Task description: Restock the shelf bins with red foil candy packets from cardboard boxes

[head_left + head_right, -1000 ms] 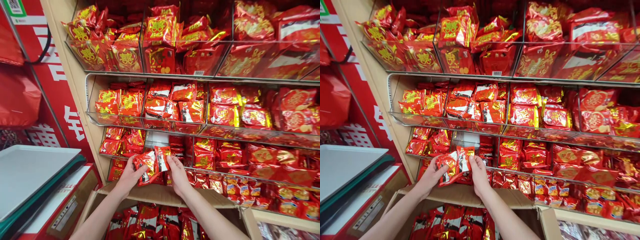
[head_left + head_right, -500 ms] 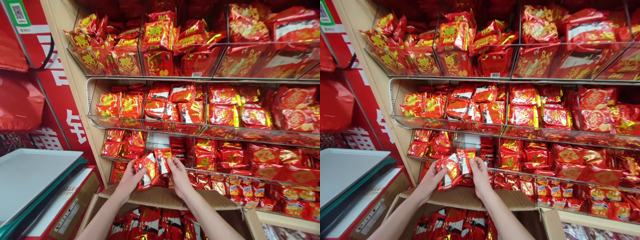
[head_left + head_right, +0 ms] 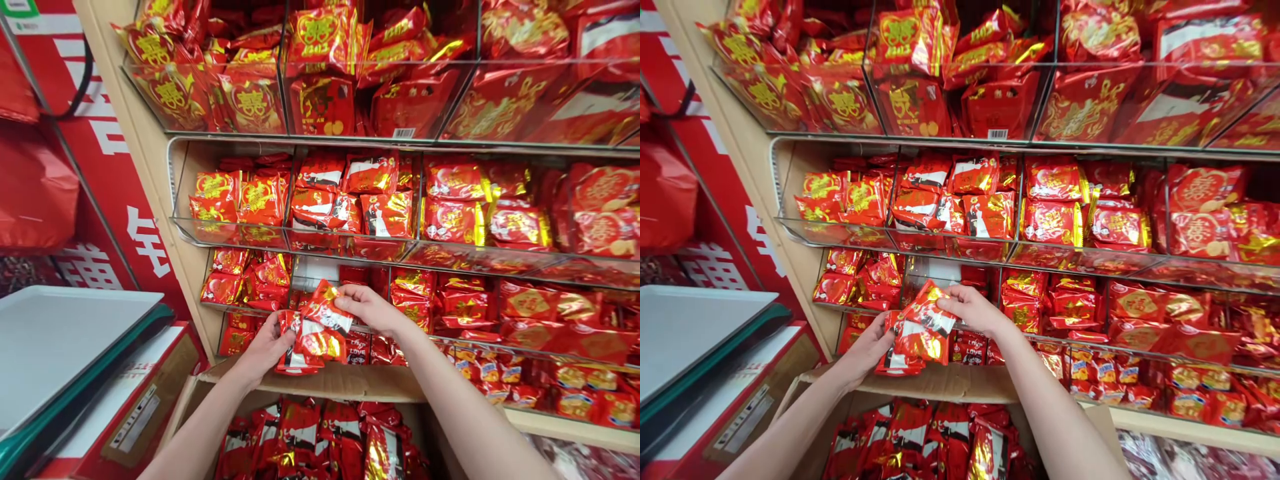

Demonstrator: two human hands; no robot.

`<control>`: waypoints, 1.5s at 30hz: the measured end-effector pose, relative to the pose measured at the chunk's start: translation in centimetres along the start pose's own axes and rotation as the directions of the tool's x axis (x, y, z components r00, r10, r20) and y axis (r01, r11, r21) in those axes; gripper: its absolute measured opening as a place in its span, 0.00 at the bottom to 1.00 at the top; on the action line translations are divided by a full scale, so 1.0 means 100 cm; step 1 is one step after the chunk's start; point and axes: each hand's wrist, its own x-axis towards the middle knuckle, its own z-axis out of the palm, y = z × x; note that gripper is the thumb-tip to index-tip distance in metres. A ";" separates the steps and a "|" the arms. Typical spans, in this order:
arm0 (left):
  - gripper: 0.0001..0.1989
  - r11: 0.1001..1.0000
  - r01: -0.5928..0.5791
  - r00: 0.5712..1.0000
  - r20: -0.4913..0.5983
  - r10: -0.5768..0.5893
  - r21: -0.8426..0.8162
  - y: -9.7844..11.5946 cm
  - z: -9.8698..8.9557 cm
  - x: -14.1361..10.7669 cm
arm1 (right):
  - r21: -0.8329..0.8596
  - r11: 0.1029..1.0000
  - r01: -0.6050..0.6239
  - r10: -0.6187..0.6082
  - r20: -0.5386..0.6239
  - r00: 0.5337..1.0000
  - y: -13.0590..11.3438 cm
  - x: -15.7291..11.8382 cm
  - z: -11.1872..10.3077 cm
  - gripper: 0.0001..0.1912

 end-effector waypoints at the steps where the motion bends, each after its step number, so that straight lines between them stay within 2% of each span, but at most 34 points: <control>1: 0.28 1.000 -0.003 1.000 0.013 0.003 0.000 0.001 0.000 -0.001 | -0.026 1.000 -0.007 0.008 0.039 0.999 -0.003 0.005 0.003 0.15; 3: 0.29 1.000 -0.008 1.000 0.020 0.008 -0.005 0.002 0.000 -0.002 | -0.012 1.000 0.003 -0.002 0.042 0.999 -0.004 0.014 0.011 0.15; 4: 0.29 1.000 -0.009 1.000 0.016 0.009 -0.008 0.003 0.001 -0.003 | 0.025 1.000 0.014 -0.014 0.002 1.000 -0.004 0.018 0.016 0.15; 7: 0.29 1.000 -0.002 1.000 -0.019 0.002 -0.007 0.005 0.003 -0.005 | 0.172 0.983 0.057 -0.015 -0.233 0.972 0.003 0.024 0.030 0.16; 9: 0.29 1.000 0.006 0.999 -0.044 -0.006 -0.007 0.005 0.005 -0.005 | 0.244 0.968 0.063 0.036 -0.382 0.924 0.009 0.022 0.039 0.17; 12: 0.28 1.000 0.008 0.997 -0.078 -0.009 -0.014 0.005 0.006 -0.003 | 0.375 0.923 0.083 0.159 -0.570 0.806 0.017 0.010 0.051 0.17; 14: 0.27 1.000 -0.004 0.995 -0.101 0.002 -0.021 0.003 0.005 -0.002 | 0.484 0.866 0.126 0.247 -0.633 0.734 0.020 -0.003 0.060 0.15; 16: 0.26 1.000 -0.018 0.992 -0.129 0.015 -0.024 0.002 0.005 -0.001 | 0.580 0.799 0.160 0.310 -0.625 0.717 0.023 -0.016 0.070 0.13; 19: 0.28 0.999 -0.038 0.986 -0.161 0.034 -0.019 0.001 0.006 0.000 | 0.691 0.706 0.151 0.388 -0.557 0.734 0.027 -0.028 0.086 0.10; 21: 0.31 0.999 -0.048 0.987 -0.155 0.045 -0.018 0.001 0.007 -0.001 | 0.701 0.697 0.155 0.388 -0.549 0.740 0.028 -0.029 0.092 0.11; 23: 0.33 0.998 -0.056 0.990 -0.128 0.053 -0.021 0.002 0.007 -0.002 | 0.659 0.729 0.184 0.344 -0.585 0.734 0.029 -0.025 0.093 0.13; 26: 0.32 0.998 -0.050 0.996 -0.074 0.048 -0.027 0.001 0.007 -0.003 | 0.552 0.801 0.234 0.227 -0.640 0.734 0.029 -0.020 0.082 0.16; 29: 0.30 0.999 -0.039 0.999 -0.032 0.039 -0.030 -0.001 0.004 -0.003 | 0.403 0.889 0.216 0.069 -0.586 0.807 0.031 -0.020 0.066 0.16; 31: 0.32 0.998 -0.044 0.999 -0.007 0.044 -0.032 -0.002 0.002 -0.003 | 0.317 0.929 0.189 0.007 -0.527 0.850 0.034 -0.021 0.058 0.15; 34: 0.34 0.998 -0.048 0.998 0.030 0.048 -0.029 -0.002 0.000 -0.003 | 0.282 0.945 0.168 -0.006 -0.498 0.867 0.036 -0.021 0.051 0.15; 40: 0.34 0.999 -0.035 0.998 0.046 0.037 -0.035 -0.002 -0.002 -0.002 | 0.349 0.929 0.124 0.033 -0.412 0.911 0.031 -0.018 0.040 0.16; 43: 0.34 0.998 -0.039 0.999 0.021 0.040 -0.050 -0.002 -0.003 -0.002 | 0.297 0.950 0.093 0.025 -0.371 0.928 0.027 -0.019 0.038 0.16; 45: 0.33 0.998 -0.040 0.999 0.005 0.041 -0.051 -0.004 -0.003 -0.001 | 0.232 0.970 0.075 0.015 -0.365 0.931 0.027 -0.021 0.045 0.15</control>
